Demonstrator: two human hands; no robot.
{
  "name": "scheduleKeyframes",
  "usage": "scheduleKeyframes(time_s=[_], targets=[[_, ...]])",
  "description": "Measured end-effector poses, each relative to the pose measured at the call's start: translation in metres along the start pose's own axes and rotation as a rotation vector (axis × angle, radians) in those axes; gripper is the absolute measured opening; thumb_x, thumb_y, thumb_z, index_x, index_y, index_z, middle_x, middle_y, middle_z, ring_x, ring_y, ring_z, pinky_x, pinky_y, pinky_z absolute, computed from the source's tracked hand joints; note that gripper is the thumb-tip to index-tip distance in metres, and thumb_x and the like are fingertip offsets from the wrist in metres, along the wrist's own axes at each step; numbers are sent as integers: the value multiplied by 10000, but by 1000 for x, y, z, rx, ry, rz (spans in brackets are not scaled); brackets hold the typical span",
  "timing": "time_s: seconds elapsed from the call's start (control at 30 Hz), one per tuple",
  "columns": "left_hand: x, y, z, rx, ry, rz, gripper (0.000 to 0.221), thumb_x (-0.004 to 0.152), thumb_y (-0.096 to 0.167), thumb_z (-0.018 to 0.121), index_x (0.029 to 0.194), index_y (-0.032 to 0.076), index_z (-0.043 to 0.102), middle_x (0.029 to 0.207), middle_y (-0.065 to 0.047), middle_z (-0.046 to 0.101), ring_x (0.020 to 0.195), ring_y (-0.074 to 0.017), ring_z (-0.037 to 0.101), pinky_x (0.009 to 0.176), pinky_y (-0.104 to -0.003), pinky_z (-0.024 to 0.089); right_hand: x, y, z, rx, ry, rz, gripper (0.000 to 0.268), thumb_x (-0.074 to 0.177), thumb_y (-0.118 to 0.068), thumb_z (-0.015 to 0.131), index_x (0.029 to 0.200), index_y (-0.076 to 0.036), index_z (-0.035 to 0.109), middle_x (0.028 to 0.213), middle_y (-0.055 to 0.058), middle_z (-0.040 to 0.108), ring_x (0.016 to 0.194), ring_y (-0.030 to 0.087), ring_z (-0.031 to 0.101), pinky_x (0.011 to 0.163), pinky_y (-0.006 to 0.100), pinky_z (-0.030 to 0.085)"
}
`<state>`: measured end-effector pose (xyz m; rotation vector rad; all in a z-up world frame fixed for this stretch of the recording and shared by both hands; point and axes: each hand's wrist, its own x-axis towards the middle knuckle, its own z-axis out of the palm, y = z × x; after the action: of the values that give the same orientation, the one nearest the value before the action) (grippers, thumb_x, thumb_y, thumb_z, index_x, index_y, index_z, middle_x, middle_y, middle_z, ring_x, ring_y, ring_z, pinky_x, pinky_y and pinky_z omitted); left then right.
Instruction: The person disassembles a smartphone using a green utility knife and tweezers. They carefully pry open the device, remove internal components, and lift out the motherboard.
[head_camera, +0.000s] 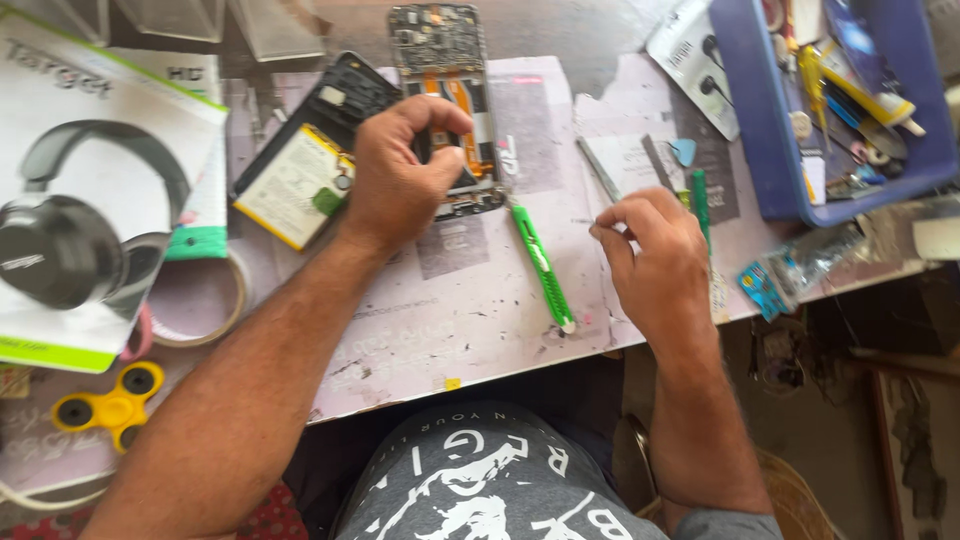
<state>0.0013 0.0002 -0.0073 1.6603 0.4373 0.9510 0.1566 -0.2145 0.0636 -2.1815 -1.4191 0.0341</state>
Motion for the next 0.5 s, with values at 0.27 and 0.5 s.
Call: scheduleKeyframes(time_s=[0.27, 0.5], targets=[[1, -1, 2, -17, -12, -32, 181, 843, -17, 617, 990, 36, 707, 908, -14, 695, 771, -65, 602, 677, -224, 504, 1, -41, 9, 35, -124, -305, 160, 794, -35, 847, 886, -60, 718, 913, 68, 728, 882, 281, 697, 801, 441, 501], [-1, -5, 11, 31, -101, 14, 196, 805, -34, 633, 958, 40, 731, 881, -60, 737, 699, -97, 635, 614, -267, 534, 21, -82, -16, 111, -55, -365, 133, 862, -69, 817, 962, -83, 729, 959, 65, 738, 891, 251, 698, 794, 393, 520]])
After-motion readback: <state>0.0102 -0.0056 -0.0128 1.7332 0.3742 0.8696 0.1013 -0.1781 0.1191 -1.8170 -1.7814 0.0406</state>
